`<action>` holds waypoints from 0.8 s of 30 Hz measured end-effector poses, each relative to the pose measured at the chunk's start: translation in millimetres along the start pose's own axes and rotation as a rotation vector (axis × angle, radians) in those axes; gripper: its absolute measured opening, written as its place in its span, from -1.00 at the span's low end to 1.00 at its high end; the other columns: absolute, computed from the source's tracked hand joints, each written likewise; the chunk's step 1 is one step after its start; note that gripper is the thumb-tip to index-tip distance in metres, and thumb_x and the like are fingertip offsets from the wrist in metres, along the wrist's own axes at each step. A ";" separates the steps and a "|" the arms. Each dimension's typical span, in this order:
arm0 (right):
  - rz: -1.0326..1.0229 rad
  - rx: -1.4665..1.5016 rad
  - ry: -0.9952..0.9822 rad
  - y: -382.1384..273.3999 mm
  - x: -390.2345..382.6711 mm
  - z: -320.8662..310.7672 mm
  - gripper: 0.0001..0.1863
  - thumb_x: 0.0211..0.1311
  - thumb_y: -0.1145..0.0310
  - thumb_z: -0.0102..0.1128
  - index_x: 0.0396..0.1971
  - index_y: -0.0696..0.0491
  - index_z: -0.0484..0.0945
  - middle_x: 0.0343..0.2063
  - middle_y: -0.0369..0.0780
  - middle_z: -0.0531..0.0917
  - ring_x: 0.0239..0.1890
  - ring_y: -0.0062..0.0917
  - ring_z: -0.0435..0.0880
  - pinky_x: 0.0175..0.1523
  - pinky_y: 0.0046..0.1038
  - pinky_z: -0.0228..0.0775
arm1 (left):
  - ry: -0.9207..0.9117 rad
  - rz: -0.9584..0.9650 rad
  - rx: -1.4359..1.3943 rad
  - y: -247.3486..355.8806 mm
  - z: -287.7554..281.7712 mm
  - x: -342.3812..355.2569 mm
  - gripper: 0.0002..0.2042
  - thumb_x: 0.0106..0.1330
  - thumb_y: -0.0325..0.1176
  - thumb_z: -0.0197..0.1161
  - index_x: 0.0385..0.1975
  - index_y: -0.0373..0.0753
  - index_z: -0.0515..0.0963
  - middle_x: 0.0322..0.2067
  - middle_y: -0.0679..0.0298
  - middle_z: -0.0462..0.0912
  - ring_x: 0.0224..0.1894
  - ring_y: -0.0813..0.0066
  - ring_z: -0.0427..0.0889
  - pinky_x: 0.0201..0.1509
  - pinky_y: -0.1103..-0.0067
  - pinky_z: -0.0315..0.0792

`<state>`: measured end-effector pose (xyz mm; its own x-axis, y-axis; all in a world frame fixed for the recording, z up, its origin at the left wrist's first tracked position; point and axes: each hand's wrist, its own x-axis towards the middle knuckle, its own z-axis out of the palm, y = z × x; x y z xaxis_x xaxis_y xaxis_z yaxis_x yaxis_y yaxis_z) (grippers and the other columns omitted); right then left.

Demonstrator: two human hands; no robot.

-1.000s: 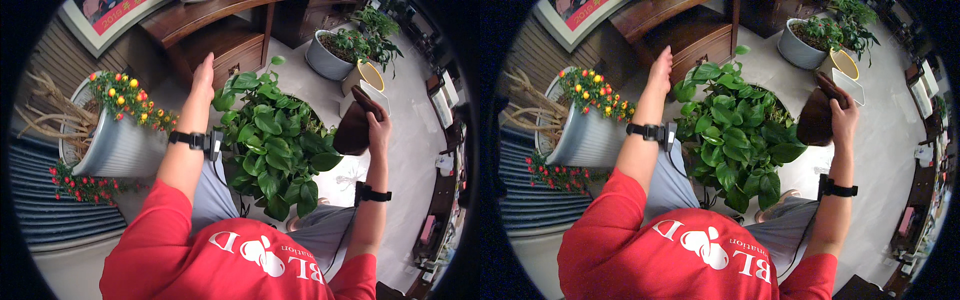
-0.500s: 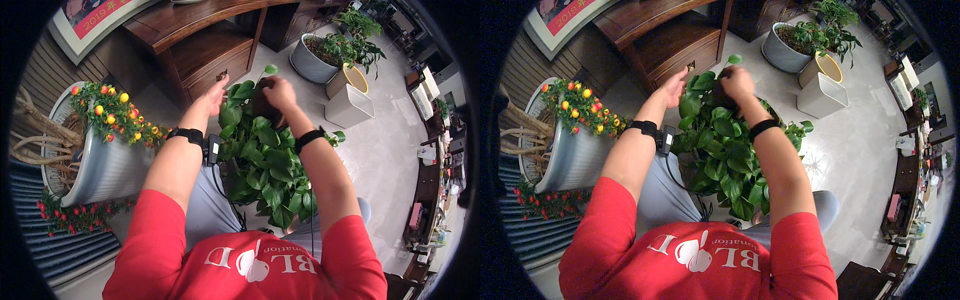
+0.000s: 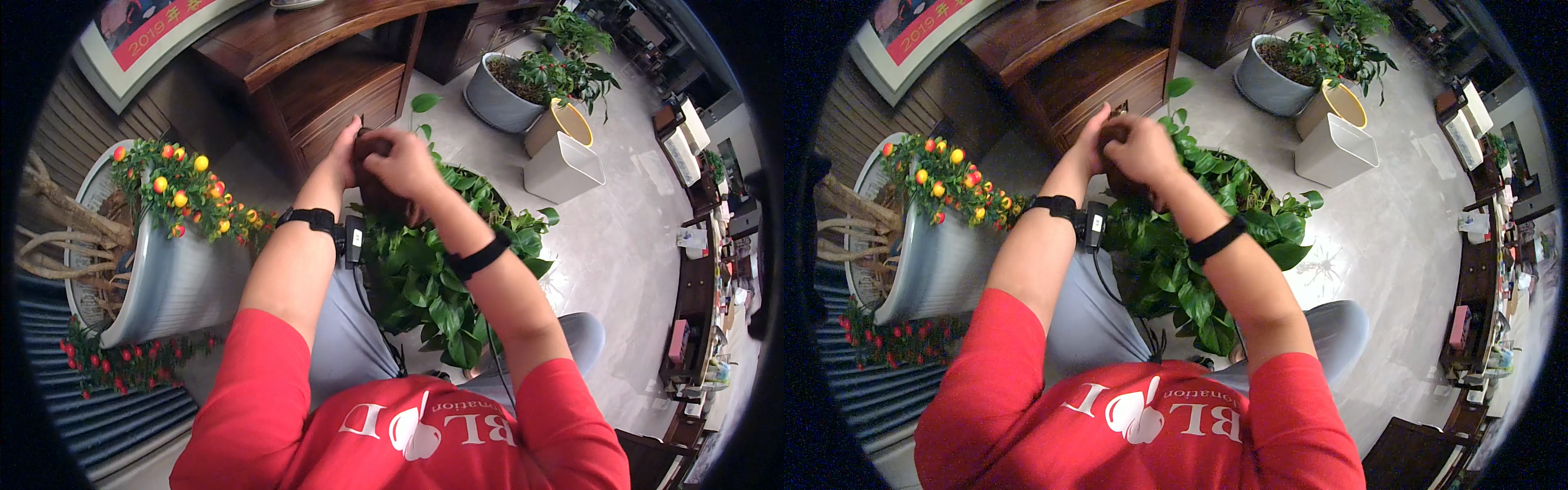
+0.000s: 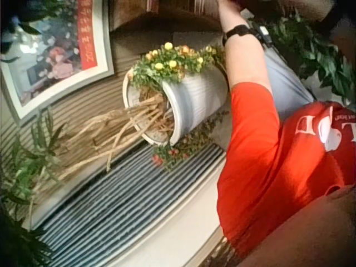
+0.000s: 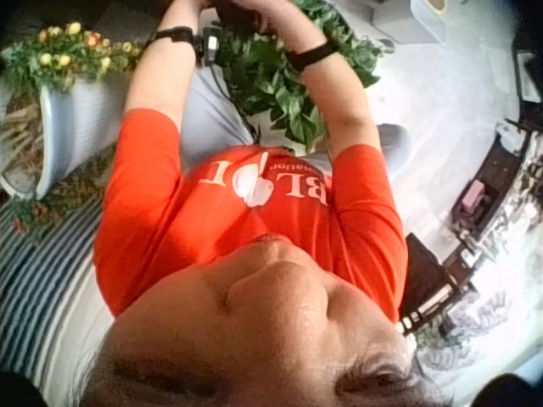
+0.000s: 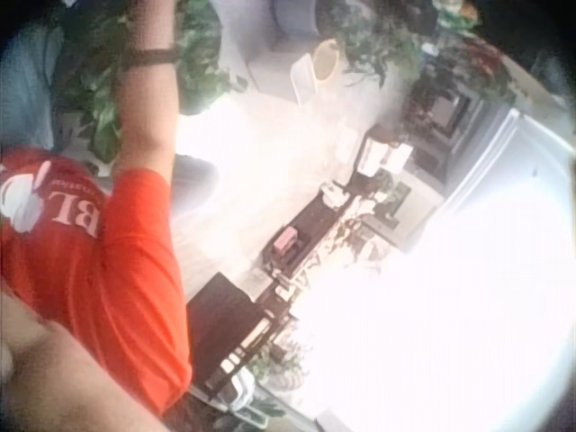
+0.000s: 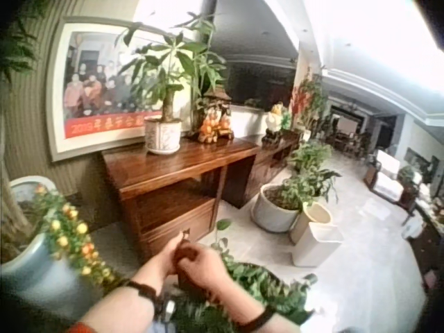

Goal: The person sits on the floor and wipes the leaves of several potted plants with a brown cloth. They then wipe the surface of a wooden cabinet and continue wiping the leaves of another potted plant.

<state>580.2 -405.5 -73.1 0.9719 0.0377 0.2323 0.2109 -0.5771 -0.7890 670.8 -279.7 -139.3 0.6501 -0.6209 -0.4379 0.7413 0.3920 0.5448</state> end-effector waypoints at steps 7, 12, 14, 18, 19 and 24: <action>0.098 -0.163 0.426 44.3 21.8 -78.6 -0.62 0.00 0.31 0.31 -0.10 0.04 0.67 -0.21 -0.09 0.74 -0.13 -0.27 0.73 0.03 -0.34 0.54 | 0.077 -0.126 0.124 1.8 -1.0 0.2 0.08 0.13 0.60 -0.14 0.39 -0.32 0.16 0.38 -0.01 0.18 0.40 0.10 0.17 0.44 0.19 0.02; 0.272 -0.458 0.312 83.9 38.2 -72.6 -0.60 0.01 0.21 0.29 -0.08 -0.10 0.67 -0.14 -0.12 0.72 -0.06 -0.18 0.69 0.05 -0.24 0.53 | 0.110 -0.145 0.112 -0.4 -0.9 6.0 -0.03 0.16 0.56 -0.11 0.24 -0.27 0.38 0.26 0.07 0.40 0.30 0.17 0.33 0.40 0.23 0.12; 0.319 -0.466 0.164 91.3 43.4 -54.0 -0.60 -0.02 0.22 0.29 -0.09 -0.12 0.68 -0.15 -0.12 0.72 -0.06 -0.17 0.69 0.05 -0.24 0.53 | 0.096 -0.141 0.072 -2.3 2.8 7.6 -0.11 0.20 0.53 -0.09 0.13 -0.25 0.49 0.19 0.11 0.49 0.23 0.17 0.41 0.36 0.22 0.19; 0.218 -0.371 0.027 76.2 37.7 -4.4 -0.61 -0.04 0.23 0.27 -0.12 -0.08 0.69 -0.23 -0.09 0.73 -0.12 -0.18 0.71 0.03 -0.24 0.55 | 0.046 -0.122 0.049 -4.5 13.2 5.2 -0.12 0.19 0.53 -0.08 0.15 -0.21 0.47 0.20 0.13 0.48 0.23 0.13 0.41 0.35 0.21 0.21; 0.175 -0.322 0.016 67.2 32.4 4.0 -0.60 -0.06 0.25 0.27 -0.13 -0.06 0.68 -0.23 -0.09 0.73 -0.13 -0.17 0.70 0.01 -0.23 0.55 | 0.062 -0.097 0.057 -4.7 15.5 4.1 -0.12 0.18 0.53 -0.07 0.15 -0.20 0.47 0.20 0.12 0.48 0.22 0.12 0.43 0.34 0.21 0.22; -0.099 -0.264 0.084 15.2 7.7 14.1 -0.62 -0.06 0.33 0.25 -0.14 -0.01 0.67 -0.23 -0.04 0.70 -0.15 -0.11 0.68 -0.03 -0.20 0.54 | 0.071 -0.023 0.100 -5.1 13.2 -3.3 -0.15 0.17 0.52 -0.02 0.11 -0.20 0.48 0.14 0.07 0.52 0.15 0.09 0.49 0.25 0.16 0.31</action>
<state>592.4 -402.5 -91.3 0.9338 0.0432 0.3552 0.2588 -0.7669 -0.5872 662.7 -288.6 -131.2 0.6460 -0.5780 -0.4985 0.7380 0.3062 0.6014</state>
